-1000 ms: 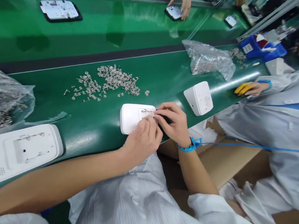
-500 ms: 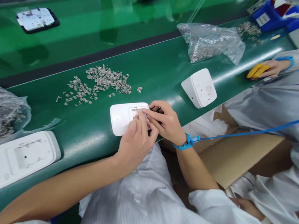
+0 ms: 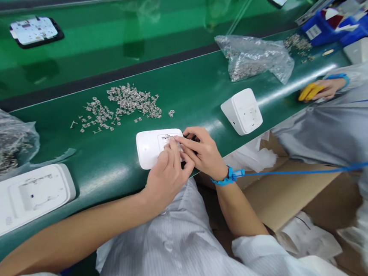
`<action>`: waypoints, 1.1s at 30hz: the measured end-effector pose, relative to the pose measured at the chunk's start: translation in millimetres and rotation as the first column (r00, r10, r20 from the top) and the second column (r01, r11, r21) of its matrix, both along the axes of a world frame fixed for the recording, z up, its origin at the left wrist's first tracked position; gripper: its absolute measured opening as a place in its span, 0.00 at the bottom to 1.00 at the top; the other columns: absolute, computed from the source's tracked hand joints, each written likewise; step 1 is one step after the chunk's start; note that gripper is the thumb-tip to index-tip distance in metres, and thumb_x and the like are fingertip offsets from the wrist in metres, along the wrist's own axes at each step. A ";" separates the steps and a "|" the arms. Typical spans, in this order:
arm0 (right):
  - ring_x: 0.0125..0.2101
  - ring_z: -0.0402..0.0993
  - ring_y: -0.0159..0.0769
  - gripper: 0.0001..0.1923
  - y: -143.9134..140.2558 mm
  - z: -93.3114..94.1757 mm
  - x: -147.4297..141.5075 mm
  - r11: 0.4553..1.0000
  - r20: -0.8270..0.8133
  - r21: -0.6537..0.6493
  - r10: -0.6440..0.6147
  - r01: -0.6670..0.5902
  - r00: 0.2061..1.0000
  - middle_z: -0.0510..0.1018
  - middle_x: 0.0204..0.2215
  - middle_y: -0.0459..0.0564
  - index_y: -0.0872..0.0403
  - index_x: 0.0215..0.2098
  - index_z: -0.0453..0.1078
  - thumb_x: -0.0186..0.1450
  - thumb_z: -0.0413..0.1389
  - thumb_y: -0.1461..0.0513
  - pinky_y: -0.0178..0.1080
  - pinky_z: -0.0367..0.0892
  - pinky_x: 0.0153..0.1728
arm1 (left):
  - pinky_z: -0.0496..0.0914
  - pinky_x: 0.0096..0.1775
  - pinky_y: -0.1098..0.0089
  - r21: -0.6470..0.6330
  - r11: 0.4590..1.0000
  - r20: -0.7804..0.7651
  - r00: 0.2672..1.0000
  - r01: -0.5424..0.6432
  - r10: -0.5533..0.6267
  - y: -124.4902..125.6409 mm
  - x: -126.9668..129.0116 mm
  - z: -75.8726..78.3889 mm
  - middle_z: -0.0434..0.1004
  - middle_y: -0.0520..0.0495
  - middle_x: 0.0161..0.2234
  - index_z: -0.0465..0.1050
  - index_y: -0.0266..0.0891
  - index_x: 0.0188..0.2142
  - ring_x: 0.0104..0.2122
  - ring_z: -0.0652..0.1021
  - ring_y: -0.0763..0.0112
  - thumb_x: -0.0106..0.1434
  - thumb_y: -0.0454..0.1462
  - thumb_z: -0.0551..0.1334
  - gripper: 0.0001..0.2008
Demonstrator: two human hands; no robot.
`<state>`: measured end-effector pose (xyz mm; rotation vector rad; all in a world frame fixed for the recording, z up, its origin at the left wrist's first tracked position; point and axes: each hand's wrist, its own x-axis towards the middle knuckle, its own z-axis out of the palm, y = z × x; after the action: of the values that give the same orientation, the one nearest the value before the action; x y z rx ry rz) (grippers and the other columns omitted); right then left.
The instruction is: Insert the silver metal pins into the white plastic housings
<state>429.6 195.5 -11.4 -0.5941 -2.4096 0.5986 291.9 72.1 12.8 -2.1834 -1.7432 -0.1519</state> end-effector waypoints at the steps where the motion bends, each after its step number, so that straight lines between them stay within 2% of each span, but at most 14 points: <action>1: 0.46 0.69 0.43 0.18 -0.2 0.7 -0.1 1.000 0.009 0.001 0.001 -0.001 1.000 0.73 0.49 0.56 0.44 0.59 0.76 0.74 0.53 0.62 0.51 0.70 0.48 | 0.69 0.46 0.58 0.013 1.000 -0.004 1.000 -0.001 0.001 0.2 0.0 -0.2 0.74 0.20 0.59 0.72 0.32 0.49 0.52 0.81 0.46 0.71 0.31 0.58 0.09; 5: 0.46 0.69 0.44 0.17 -1.9 4.2 -1.4 1.000 0.063 0.010 -0.014 0.013 0.998 0.74 0.48 0.56 0.47 0.57 0.76 0.75 0.52 0.61 0.50 0.70 0.48 | 0.68 0.44 0.59 0.071 0.997 -0.053 0.999 -0.004 0.008 0.3 -0.1 0.5 0.76 0.22 0.57 0.73 0.33 0.47 0.50 0.82 0.47 0.71 0.32 0.60 0.07; 11: 0.46 0.68 0.44 0.18 -3.4 6.6 -2.7 0.998 0.139 0.049 -0.034 0.027 0.990 0.76 0.48 0.58 0.53 0.56 0.77 0.76 0.50 0.59 0.48 0.68 0.48 | 0.67 0.44 0.57 0.056 0.998 -0.070 0.997 -0.008 0.012 1.6 -1.3 1.1 0.75 0.22 0.58 0.72 0.35 0.48 0.48 0.82 0.49 0.72 0.34 0.60 0.07; 15: 0.46 0.68 0.43 0.18 -2.5 7.0 -3.3 0.999 0.180 0.033 -0.038 0.033 0.983 0.76 0.48 0.57 0.52 0.56 0.77 0.76 0.49 0.57 0.47 0.66 0.48 | 0.66 0.44 0.56 0.064 0.998 -0.053 0.999 0.002 0.002 4.4 -2.9 -1.4 0.76 0.22 0.58 0.72 0.37 0.47 0.46 0.81 0.49 0.73 0.37 0.59 0.08; 20: 0.45 0.67 0.43 0.18 -2.3 9.6 -6.1 0.999 0.224 0.010 -0.044 0.043 0.974 0.76 0.48 0.56 0.50 0.58 0.76 0.76 0.50 0.57 0.45 0.63 0.47 | 0.65 0.44 0.55 0.093 0.996 -0.152 0.988 0.010 0.004 5.6 -3.2 2.0 0.75 0.19 0.56 0.74 0.36 0.45 0.44 0.80 0.47 0.73 0.42 0.58 0.12; 25: 0.45 0.66 0.43 0.18 -4.9 11.1 -9.2 0.996 0.235 0.017 -0.088 0.087 0.968 0.76 0.48 0.54 0.46 0.58 0.76 0.76 0.50 0.58 0.44 0.61 0.44 | 0.65 0.45 0.54 0.017 1.000 -0.195 0.981 -0.020 0.023 5.4 -4.1 9.4 0.73 0.21 0.60 0.75 0.37 0.49 0.44 0.79 0.48 0.74 0.46 0.57 0.16; 28: 0.45 0.68 0.42 0.16 0.4 12.5 -11.0 0.994 0.191 -0.037 -0.090 0.099 0.977 0.76 0.46 0.53 0.45 0.55 0.78 0.75 0.51 0.59 0.42 0.63 0.44 | 0.65 0.47 0.52 -0.020 0.999 -0.192 0.981 -0.044 0.039 4.7 -5.7 9.2 0.71 0.22 0.61 0.74 0.36 0.53 0.49 0.78 0.45 0.73 0.49 0.57 0.20; 31: 0.41 0.71 0.37 0.13 15.1 16.2 -16.0 0.983 0.091 -0.170 -0.047 0.062 0.995 0.76 0.44 0.52 0.50 0.50 0.80 0.70 0.57 0.61 0.39 0.67 0.45 | 0.64 0.49 0.51 -0.043 0.998 -0.165 0.985 -0.052 0.044 3.5 -5.9 5.8 0.69 0.20 0.63 0.75 0.35 0.54 0.52 0.77 0.43 0.73 0.49 0.57 0.21; 33: 0.41 0.73 0.36 0.14 26.4 19.8 -23.7 0.976 0.054 -0.207 -0.051 0.061 0.997 0.76 0.45 0.52 0.55 0.49 0.79 0.65 0.61 0.63 0.39 0.69 0.46 | 0.64 0.50 0.51 -0.048 0.997 -0.165 0.985 -0.053 0.044 2.7 -5.2 3.6 0.68 0.19 0.63 0.75 0.33 0.54 0.52 0.76 0.43 0.74 0.48 0.57 0.21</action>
<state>405.9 221.8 8.4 -0.7699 -2.3822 0.8286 286.7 74.8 16.4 -2.1216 -1.7248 0.0838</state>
